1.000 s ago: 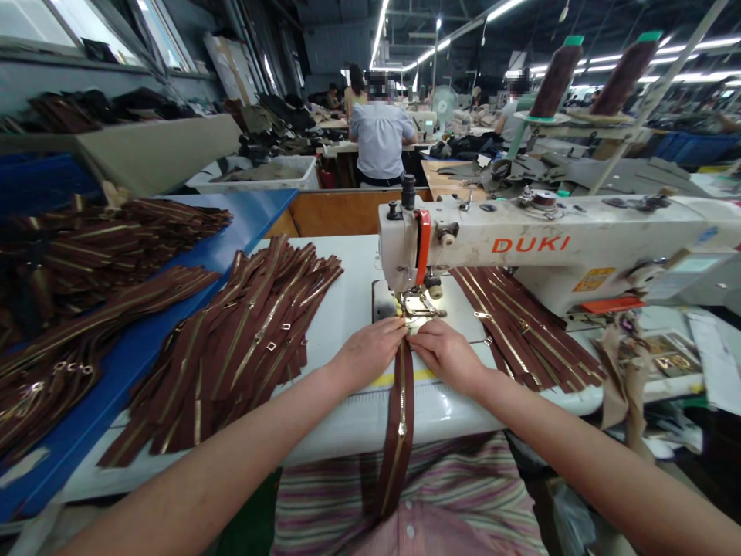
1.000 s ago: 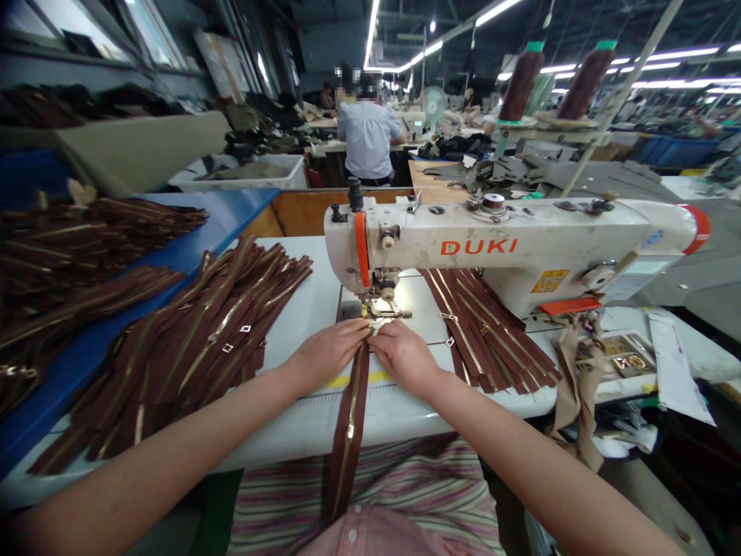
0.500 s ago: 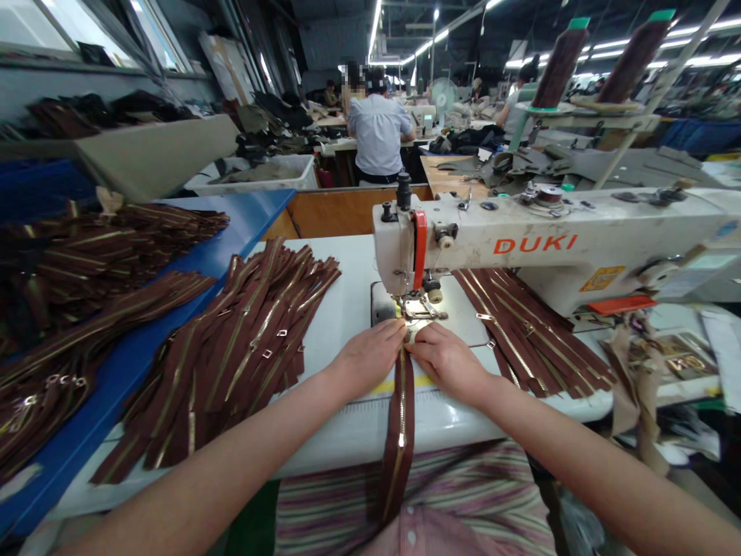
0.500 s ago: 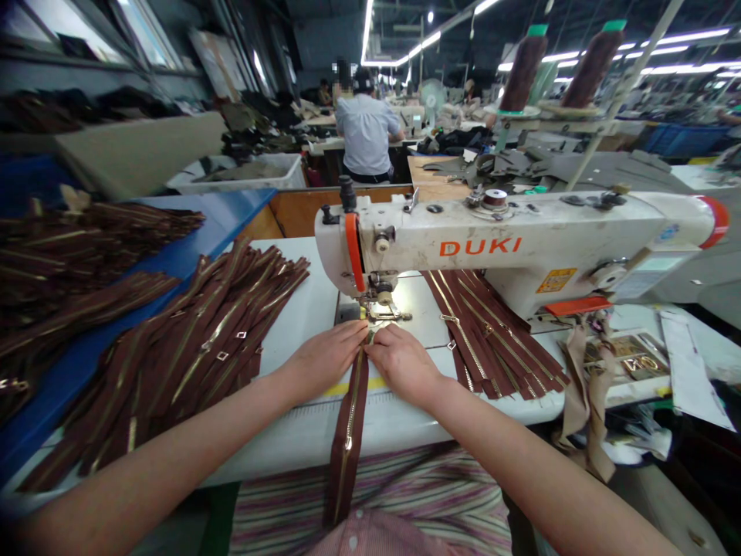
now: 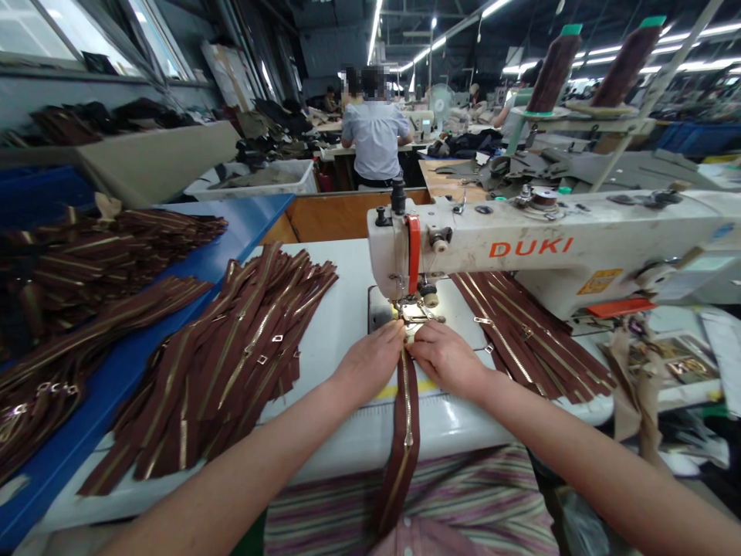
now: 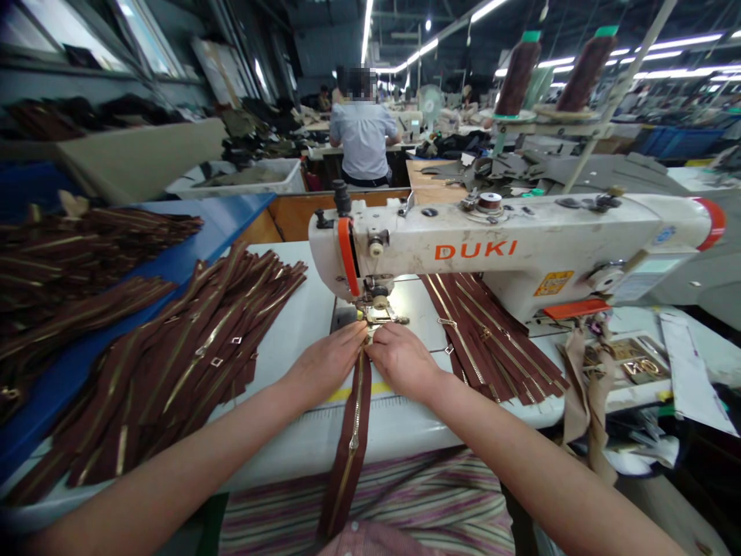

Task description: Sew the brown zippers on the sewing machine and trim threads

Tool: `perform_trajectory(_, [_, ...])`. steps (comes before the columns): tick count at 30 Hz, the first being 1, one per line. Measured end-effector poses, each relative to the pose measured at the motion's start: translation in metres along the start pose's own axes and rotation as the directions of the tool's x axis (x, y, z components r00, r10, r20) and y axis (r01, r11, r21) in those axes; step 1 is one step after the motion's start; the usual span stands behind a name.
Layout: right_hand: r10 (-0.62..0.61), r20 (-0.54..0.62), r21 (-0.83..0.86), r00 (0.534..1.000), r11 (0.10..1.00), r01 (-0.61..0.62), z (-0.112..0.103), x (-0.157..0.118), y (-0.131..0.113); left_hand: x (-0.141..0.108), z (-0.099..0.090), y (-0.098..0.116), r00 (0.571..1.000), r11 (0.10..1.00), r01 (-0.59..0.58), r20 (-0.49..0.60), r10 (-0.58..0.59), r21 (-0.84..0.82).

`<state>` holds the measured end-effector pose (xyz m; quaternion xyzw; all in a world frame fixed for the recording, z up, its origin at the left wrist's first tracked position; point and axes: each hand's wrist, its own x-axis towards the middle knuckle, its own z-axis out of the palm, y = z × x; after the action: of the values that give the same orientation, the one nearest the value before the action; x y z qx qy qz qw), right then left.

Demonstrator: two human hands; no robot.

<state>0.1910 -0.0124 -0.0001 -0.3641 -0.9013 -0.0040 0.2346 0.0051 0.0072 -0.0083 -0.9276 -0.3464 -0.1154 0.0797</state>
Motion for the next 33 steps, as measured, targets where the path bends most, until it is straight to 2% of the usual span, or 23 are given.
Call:
perform_trajectory(11, [0.043,-0.015,-0.029,0.999,0.999,-0.044,0.000,0.004,0.003,0.008,-0.005,0.001,0.999,0.998,0.040,-0.006,-0.040,-0.043])
perform_trajectory(17, [0.026,-0.037,-0.039,0.999,0.999,-0.027,0.003,0.003,0.005,0.010,-0.005,0.000,0.999,0.997,0.053,-0.002,-0.054,-0.053])
perform_trajectory(33, [0.052,-0.022,-0.031,0.998,0.998,-0.053,0.003,0.007,0.006,0.014,-0.013,0.002,0.991,0.976,0.126,0.062,-0.116,-0.176])
